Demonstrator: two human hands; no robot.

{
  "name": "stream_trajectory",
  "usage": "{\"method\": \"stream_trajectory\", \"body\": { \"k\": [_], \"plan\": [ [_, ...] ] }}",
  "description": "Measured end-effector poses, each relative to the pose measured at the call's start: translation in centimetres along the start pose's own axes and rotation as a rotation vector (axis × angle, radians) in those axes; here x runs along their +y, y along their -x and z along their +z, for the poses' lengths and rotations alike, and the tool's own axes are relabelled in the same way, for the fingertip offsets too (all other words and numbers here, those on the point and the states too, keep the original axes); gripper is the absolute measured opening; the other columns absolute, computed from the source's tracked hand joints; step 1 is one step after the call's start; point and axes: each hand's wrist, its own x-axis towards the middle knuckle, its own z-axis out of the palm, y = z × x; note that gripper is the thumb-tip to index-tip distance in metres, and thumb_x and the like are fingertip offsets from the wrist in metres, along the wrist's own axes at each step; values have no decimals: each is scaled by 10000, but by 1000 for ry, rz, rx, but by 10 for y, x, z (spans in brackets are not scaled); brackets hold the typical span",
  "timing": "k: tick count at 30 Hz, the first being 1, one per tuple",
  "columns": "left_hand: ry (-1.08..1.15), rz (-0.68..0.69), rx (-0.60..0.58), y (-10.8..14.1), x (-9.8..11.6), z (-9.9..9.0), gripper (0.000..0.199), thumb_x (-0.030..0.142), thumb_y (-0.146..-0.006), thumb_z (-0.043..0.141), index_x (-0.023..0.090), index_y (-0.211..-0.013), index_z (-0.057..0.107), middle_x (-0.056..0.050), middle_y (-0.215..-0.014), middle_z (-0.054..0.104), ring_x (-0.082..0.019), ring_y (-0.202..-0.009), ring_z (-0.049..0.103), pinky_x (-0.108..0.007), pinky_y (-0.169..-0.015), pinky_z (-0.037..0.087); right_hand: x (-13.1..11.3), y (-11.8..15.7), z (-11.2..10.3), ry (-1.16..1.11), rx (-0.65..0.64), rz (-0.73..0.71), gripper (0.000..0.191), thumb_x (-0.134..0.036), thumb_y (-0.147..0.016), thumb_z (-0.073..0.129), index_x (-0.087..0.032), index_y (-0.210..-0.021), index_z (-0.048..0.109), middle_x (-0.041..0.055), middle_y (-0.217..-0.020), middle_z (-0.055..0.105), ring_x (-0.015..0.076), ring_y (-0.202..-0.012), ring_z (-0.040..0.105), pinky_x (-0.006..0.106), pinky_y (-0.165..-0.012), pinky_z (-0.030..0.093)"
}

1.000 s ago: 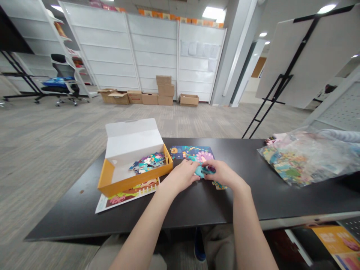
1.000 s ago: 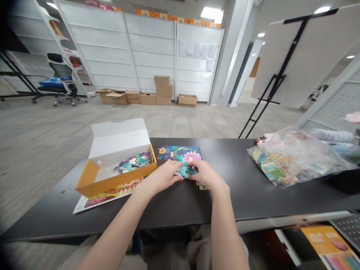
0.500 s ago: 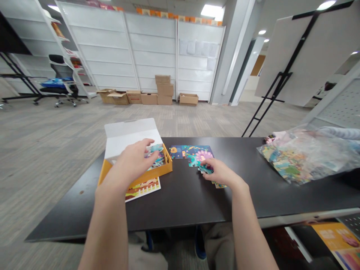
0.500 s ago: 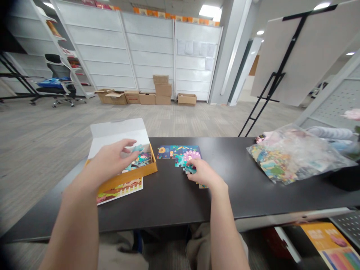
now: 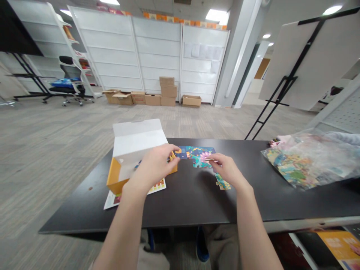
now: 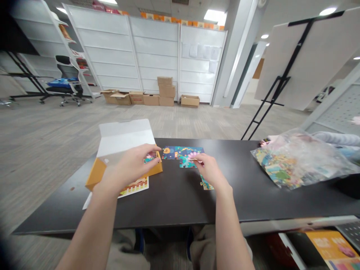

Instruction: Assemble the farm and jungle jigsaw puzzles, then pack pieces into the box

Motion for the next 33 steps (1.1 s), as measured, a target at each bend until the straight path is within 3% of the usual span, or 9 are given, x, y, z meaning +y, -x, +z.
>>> {"method": "stream_trajectory", "body": {
  "k": [3,6,9,13,16,19,22,26,33],
  "plan": [
    [138,171,-69,-5,29,18,319,321,-915,616,226,-1219,633,-42,-1114,724,-186,-915,694,-318,-888,536,-10,-2,6,-68,25,-78,210,-244,-904,562,-220,-986,754,65,-1004,744,189,-847,684,289,-754,538],
    [65,226,-80,-11,48,32,283,295,-954,571,240,-1228,619,-45,-1170,705,-198,-975,690,-331,-899,536,-18,-4,14,-58,32,-122,162,-266,-894,591,-218,-955,733,50,-882,737,186,-770,664,292,-728,528],
    [-45,229,-59,-15,52,36,220,272,-1000,484,242,-1129,659,-45,-1147,707,-207,-1026,683,-335,-907,530,-25,-4,15,-70,29,-123,117,-269,-876,613,-223,-919,711,37,-872,740,187,-776,673,297,-751,532],
    [-83,161,10,-15,37,21,252,283,-1013,451,226,-1079,687,-52,-1083,722,-197,-961,695,-315,-869,529,-22,1,1,-68,30,-27,202,-334,-861,653,-229,-1029,694,45,-1000,749,191,-846,692,296,-767,534],
    [-109,23,109,-10,14,1,255,275,-994,469,222,-1097,696,-47,-1083,735,-201,-938,694,-316,-851,522,-6,10,-12,176,2,228,274,-437,-832,680,-215,-993,686,71,-966,739,212,-821,681,303,-711,500],
    [-185,-124,111,-3,-11,-16,269,266,-962,481,209,-1070,720,-67,-1083,743,-228,-944,695,-337,-842,518,11,18,-16,369,-114,454,416,-552,-753,729,-204,-976,673,86,-949,715,231,-786,666,310,-665,460],
    [-272,-254,29,2,-31,-22,295,252,-929,476,199,-1047,742,-94,-1098,744,-254,-964,697,-362,-869,518,19,20,-12,436,-178,448,544,-568,-642,812,-214,-1030,672,87,-972,680,244,-836,656,304,-675,449],
    [-319,-304,-63,5,-47,-18,284,259,-885,499,220,-979,764,-83,-1040,765,-266,-973,701,-355,-869,525,19,16,-6,494,-151,446,465,-454,-670,810,-218,-1048,675,79,-940,668,232,-830,652,290,-659,430],
    [-353,-382,-120,16,-41,-28,259,295,-872,536,273,-966,776,-63,-938,783,-299,-886,713,-361,-745,521,26,14,-6,460,-105,471,389,-338,-699,745,-215,-1061,674,93,-1009,724,246,-872,681,293,-660,434]
  ]
}}
